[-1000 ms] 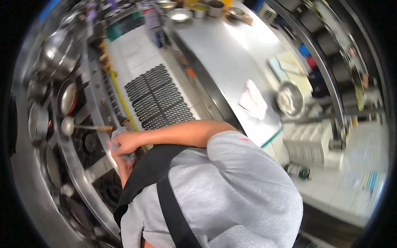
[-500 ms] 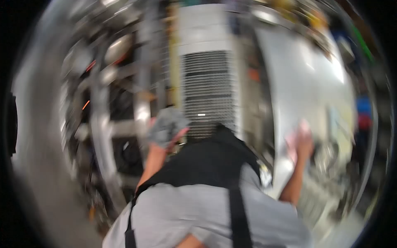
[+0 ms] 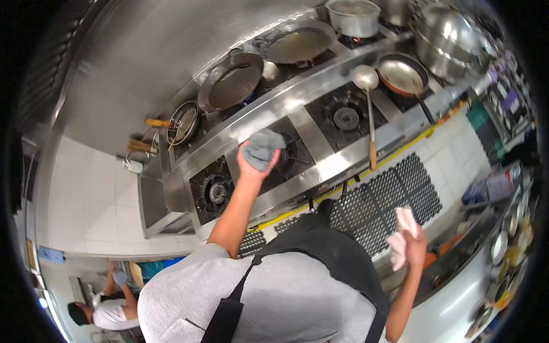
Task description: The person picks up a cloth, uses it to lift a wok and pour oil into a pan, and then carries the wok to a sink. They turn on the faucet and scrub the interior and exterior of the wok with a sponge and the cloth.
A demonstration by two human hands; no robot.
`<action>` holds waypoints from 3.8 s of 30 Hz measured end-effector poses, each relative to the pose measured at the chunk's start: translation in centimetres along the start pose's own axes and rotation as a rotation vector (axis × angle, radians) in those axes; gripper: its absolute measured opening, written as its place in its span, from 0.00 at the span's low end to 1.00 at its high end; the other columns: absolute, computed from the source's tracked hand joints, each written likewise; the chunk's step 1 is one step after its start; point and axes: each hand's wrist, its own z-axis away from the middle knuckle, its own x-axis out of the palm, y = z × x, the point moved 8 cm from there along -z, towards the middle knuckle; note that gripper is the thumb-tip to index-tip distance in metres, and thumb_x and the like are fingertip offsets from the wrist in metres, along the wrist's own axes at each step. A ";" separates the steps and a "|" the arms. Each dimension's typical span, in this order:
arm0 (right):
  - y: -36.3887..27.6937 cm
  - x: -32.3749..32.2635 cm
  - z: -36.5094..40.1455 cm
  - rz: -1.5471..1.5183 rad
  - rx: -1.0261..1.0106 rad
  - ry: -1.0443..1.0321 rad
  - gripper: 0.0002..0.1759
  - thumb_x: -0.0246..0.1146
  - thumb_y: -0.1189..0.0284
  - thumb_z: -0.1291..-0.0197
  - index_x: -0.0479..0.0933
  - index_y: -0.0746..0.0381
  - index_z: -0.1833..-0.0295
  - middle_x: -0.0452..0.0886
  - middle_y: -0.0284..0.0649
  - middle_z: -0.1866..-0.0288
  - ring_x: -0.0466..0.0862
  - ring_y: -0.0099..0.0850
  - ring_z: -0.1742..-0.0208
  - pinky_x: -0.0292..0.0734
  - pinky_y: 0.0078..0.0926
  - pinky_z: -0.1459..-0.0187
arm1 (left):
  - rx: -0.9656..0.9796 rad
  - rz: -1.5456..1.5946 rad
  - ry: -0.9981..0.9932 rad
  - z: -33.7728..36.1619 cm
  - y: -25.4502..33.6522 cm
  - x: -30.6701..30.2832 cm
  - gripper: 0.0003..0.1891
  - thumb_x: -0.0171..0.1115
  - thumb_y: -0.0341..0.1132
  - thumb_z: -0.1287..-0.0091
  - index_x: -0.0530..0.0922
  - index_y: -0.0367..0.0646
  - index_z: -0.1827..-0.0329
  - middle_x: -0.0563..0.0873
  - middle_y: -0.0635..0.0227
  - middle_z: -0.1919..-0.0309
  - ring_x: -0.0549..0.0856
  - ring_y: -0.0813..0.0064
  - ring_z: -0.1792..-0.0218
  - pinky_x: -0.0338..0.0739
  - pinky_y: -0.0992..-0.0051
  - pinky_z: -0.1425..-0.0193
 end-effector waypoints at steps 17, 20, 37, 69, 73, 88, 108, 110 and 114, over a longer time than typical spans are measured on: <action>9.8 22.7 -16.0 0.396 0.215 -0.523 0.26 0.70 0.56 0.37 0.85 0.68 0.45 0.90 0.47 0.59 0.89 0.36 0.56 0.82 0.35 0.51 | 0.455 0.035 0.458 -5.1 20.3 -15.8 0.23 0.49 0.52 0.32 0.83 0.56 0.42 0.85 0.69 0.39 0.83 0.58 0.40 0.76 0.46 0.36; 13.7 26.1 -19.1 0.740 0.014 -0.332 0.25 0.71 0.57 0.40 0.83 0.65 0.45 0.89 0.54 0.58 0.90 0.49 0.56 0.83 0.43 0.51 | 0.389 -0.002 0.574 -3.1 19.4 -19.4 0.25 0.46 0.52 0.28 0.82 0.51 0.38 0.84 0.66 0.37 0.82 0.55 0.38 0.77 0.47 0.35; 12.8 37.6 -18.7 0.754 -0.330 -0.364 0.21 0.61 0.59 0.33 0.82 0.68 0.50 0.85 0.58 0.53 0.86 0.57 0.51 0.81 0.50 0.47 | 0.499 -0.079 0.649 5.7 21.6 -9.5 0.26 0.42 0.56 0.24 0.82 0.49 0.41 0.86 0.63 0.39 0.81 0.52 0.36 0.78 0.45 0.36; -8.3 23.0 -4.0 -0.076 0.610 -0.819 0.28 0.54 0.66 0.23 0.69 0.73 0.26 0.78 0.48 0.29 0.80 0.38 0.31 0.73 0.32 0.29 | 0.736 -0.167 0.638 -15.1 25.9 -7.3 0.23 0.74 0.45 0.30 0.80 0.41 0.39 0.88 0.66 0.47 0.87 0.71 0.50 0.82 0.67 0.45; -6.8 23.9 -5.3 0.241 0.465 -0.807 0.24 0.55 0.69 0.27 0.73 0.72 0.31 0.81 0.46 0.34 0.82 0.34 0.36 0.75 0.29 0.33 | 0.850 -0.279 0.729 -15.8 26.1 -7.7 0.25 0.75 0.45 0.32 0.79 0.36 0.42 0.88 0.64 0.51 0.87 0.72 0.52 0.82 0.67 0.47; -4.9 27.8 -15.3 0.002 0.037 -0.356 0.09 0.61 0.77 0.40 0.82 0.69 0.57 0.88 0.38 0.63 0.85 0.25 0.64 0.81 0.25 0.59 | 0.778 -0.578 0.946 -13.7 27.3 -6.8 0.31 0.77 0.44 0.37 0.74 0.27 0.42 0.86 0.52 0.48 0.87 0.66 0.51 0.83 0.64 0.49; -12.4 42.2 -16.7 1.011 -0.723 -0.707 0.33 0.75 0.62 0.44 0.78 0.64 0.34 0.80 0.53 0.37 0.80 0.54 0.38 0.77 0.49 0.36 | 0.775 -0.215 0.827 3.5 23.9 -22.1 0.20 0.68 0.41 0.28 0.77 0.40 0.40 0.86 0.65 0.50 0.86 0.69 0.52 0.83 0.64 0.48; -14.3 42.8 -18.0 0.838 -0.636 -0.693 0.32 0.73 0.62 0.38 0.76 0.65 0.32 0.81 0.52 0.36 0.81 0.48 0.38 0.78 0.44 0.37 | 0.739 -0.187 0.865 5.5 22.3 -22.9 0.19 0.68 0.41 0.29 0.78 0.40 0.41 0.86 0.65 0.51 0.87 0.69 0.53 0.84 0.65 0.50; -17.1 44.2 -20.4 0.315 -0.182 -0.721 0.27 0.68 0.67 0.29 0.73 0.67 0.29 0.82 0.40 0.39 0.81 0.25 0.44 0.77 0.26 0.41 | 0.742 -0.162 0.934 7.6 19.4 -24.5 0.19 0.69 0.41 0.29 0.79 0.40 0.42 0.87 0.65 0.52 0.87 0.70 0.54 0.84 0.66 0.50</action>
